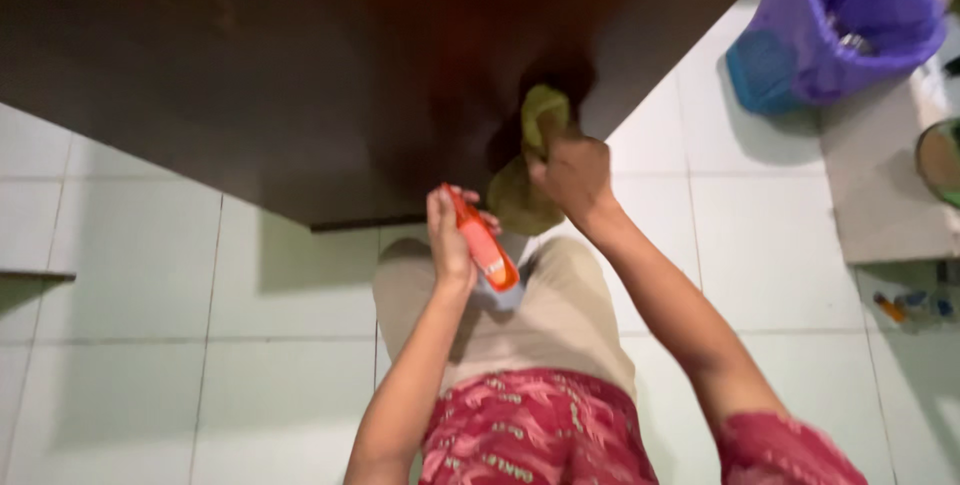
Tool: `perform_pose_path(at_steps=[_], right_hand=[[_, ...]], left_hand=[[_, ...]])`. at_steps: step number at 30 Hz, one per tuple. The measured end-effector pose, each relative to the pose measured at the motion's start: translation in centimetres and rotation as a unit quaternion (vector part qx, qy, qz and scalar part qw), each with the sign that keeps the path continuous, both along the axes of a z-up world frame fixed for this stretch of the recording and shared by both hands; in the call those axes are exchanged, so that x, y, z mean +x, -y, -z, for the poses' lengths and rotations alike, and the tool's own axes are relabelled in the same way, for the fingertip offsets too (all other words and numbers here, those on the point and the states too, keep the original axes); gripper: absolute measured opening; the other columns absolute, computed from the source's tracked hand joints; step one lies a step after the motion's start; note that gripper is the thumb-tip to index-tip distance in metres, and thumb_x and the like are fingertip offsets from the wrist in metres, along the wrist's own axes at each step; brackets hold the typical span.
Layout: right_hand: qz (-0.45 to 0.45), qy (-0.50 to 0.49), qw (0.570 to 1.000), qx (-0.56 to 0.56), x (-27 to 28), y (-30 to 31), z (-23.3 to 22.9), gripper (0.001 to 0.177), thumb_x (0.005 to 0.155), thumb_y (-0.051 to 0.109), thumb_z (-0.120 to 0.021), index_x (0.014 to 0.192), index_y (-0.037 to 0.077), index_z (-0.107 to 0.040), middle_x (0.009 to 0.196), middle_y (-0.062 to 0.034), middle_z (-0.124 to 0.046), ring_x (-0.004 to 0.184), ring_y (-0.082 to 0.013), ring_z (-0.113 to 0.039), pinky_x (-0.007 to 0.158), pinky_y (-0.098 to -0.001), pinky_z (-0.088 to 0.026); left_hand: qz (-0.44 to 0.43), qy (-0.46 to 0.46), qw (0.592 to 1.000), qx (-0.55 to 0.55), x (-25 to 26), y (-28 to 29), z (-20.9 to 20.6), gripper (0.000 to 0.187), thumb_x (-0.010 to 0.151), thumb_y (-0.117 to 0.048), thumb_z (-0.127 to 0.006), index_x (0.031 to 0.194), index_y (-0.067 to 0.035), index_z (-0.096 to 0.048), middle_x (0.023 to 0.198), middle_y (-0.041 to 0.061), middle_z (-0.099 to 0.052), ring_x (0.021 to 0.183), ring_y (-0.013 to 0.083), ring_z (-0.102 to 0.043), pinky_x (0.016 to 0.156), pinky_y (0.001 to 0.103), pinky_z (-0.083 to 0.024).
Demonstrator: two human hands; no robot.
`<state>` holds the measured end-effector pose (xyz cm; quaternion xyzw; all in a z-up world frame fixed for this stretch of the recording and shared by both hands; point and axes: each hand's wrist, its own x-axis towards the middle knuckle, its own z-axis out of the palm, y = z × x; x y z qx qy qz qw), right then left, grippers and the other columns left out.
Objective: The person cleans a wooden desk by wiping its sides and surfaces with a cloth.
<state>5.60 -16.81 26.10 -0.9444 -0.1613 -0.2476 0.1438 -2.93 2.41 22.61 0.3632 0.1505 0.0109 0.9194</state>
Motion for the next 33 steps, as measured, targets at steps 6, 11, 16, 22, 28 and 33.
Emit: perform_pose_path(at_steps=[6,11,16,22,28,33], right_hand=[[0.021,0.034,0.998,0.055,-0.2,-2.5,-5.4,0.029,0.084,0.032,-0.08,0.085,0.008,-0.063,0.068,-0.0166,-0.066,0.063,-0.0388,-0.066,0.06,-0.0486,-0.054],[-0.026,0.064,0.997,0.036,-1.5,-3.2,-3.5,0.041,0.079,0.025,-0.075,0.112,0.001,-0.07,0.073,-0.0193,-0.068,0.059,-0.0384,-0.066,0.054,-0.0476,-0.054],[0.1,0.011,0.992,0.071,-0.3,-1.3,-4.9,0.056,0.078,0.024,-0.075,0.117,-0.014,-0.062,0.061,-0.0215,-0.064,0.055,-0.0426,-0.064,0.052,-0.0503,-0.053],[0.031,0.088,0.992,0.079,0.1,-3.0,-5.5,0.026,0.086,0.026,-0.073,0.086,0.003,-0.061,0.069,-0.0205,-0.065,0.066,-0.0438,-0.066,0.061,-0.0533,-0.053],[-0.015,-0.008,0.992,0.127,-1.6,-4.6,-4.7,0.04,0.088,0.03,-0.07,0.114,-0.001,-0.069,0.075,-0.0223,-0.068,0.061,-0.0438,-0.066,0.052,-0.053,-0.052],[0.017,-0.073,0.994,0.075,-1.2,-2.9,-2.2,0.028,0.087,0.035,-0.072,0.089,0.008,-0.069,0.074,-0.0181,-0.069,0.068,-0.0397,-0.069,0.063,-0.0497,-0.056]], left_hand=[[0.034,-0.002,0.999,0.026,-0.5,1.2,-2.0,0.047,0.107,-0.052,-0.039,0.126,-0.01,-0.046,0.094,0.012,-0.054,0.056,0.0182,-0.059,0.052,0.037,-0.058],[0.04,0.104,0.99,0.083,-1.3,0.6,-3.3,0.039,0.107,-0.041,-0.049,0.131,-0.013,-0.038,0.097,0.009,-0.055,0.057,0.0163,-0.059,0.049,0.032,-0.052],[0.016,0.224,0.953,0.203,-1.2,0.0,-6.5,0.047,0.105,-0.029,-0.059,0.144,-0.013,-0.037,0.109,0.002,-0.053,0.061,0.0123,-0.059,0.054,0.03,-0.053],[-0.038,0.288,0.898,0.33,1.4,1.0,-12.3,0.033,0.109,-0.025,-0.061,0.137,-0.008,-0.057,0.092,0.003,-0.061,0.065,0.0095,-0.058,0.059,0.026,-0.052],[-0.126,0.358,0.812,0.442,2.8,1.3,-16.4,0.031,0.11,-0.026,-0.06,0.138,-0.01,-0.057,0.098,0.006,-0.059,0.069,0.0111,-0.057,0.063,0.026,-0.052],[-0.169,0.426,0.715,0.528,3.9,1.8,-17.0,0.022,0.111,-0.021,-0.064,0.131,-0.015,-0.06,0.103,0.009,-0.066,0.079,0.019,-0.067,0.068,0.029,-0.055]])
